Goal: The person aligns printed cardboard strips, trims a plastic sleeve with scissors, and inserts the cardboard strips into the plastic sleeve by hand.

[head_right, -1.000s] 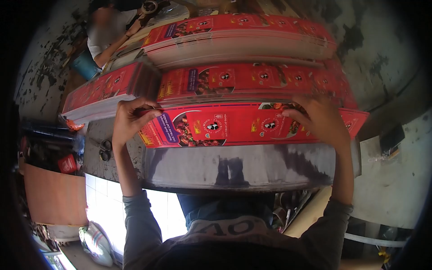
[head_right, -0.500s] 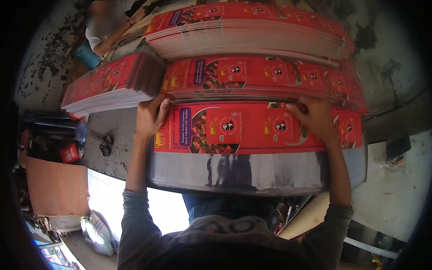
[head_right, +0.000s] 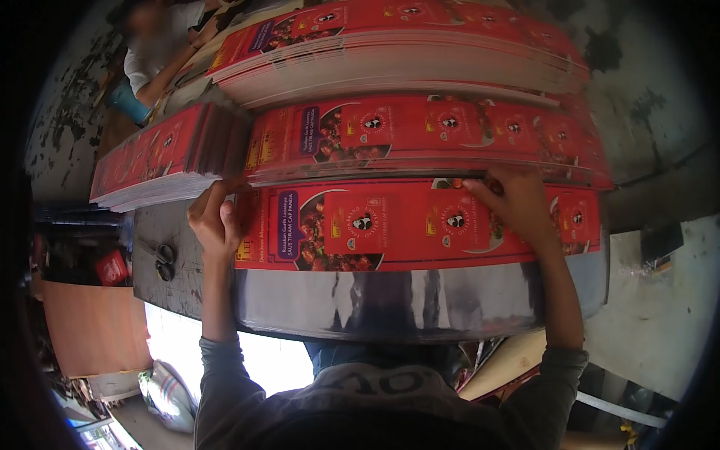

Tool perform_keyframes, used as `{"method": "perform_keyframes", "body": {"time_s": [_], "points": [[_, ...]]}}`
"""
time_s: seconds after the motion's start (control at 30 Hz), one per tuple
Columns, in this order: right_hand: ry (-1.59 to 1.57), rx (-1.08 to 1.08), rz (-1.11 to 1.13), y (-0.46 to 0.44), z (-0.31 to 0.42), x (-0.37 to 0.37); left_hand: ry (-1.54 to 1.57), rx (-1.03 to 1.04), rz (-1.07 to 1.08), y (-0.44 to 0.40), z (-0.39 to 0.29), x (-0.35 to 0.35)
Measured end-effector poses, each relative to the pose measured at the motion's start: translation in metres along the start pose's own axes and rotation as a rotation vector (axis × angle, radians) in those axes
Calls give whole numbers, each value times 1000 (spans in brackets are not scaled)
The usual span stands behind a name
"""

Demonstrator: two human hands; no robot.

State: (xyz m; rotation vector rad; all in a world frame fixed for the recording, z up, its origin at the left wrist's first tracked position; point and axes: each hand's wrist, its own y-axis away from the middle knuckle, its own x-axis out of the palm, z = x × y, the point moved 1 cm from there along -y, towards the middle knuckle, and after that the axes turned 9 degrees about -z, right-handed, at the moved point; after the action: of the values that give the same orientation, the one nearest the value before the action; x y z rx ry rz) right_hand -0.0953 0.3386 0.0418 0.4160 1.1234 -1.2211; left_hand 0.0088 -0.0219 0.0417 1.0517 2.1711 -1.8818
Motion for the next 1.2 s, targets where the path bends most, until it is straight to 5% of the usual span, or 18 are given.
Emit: {"method": "perform_keyframes", "body": {"time_s": [0.3,0.37,0.4,0.47,0.57,0.9,1.1,1.2], "points": [[17,-38,-91,2,-4,-2,-125,281,88,-9,-25,-19],[20,16,-83,0,-2,-9,17,78,167,-8,-41,-27],[24,13,-88,1,-4,-10,18,80,161,-6,-53,-30],[7,-63,-130,1,-11,-11,58,44,512,1,-76,-27],[-28,-28,-145,3,-19,-13,68,9,608,29,-85,-13],[-72,40,-380,-14,-21,-53,-32,-26,509,42,-84,-9],[-309,37,-122,-22,27,-51,-22,1,430,44,-85,-10],[-213,-142,-99,-31,68,-47,-52,-9,433,43,-89,-15]]}}
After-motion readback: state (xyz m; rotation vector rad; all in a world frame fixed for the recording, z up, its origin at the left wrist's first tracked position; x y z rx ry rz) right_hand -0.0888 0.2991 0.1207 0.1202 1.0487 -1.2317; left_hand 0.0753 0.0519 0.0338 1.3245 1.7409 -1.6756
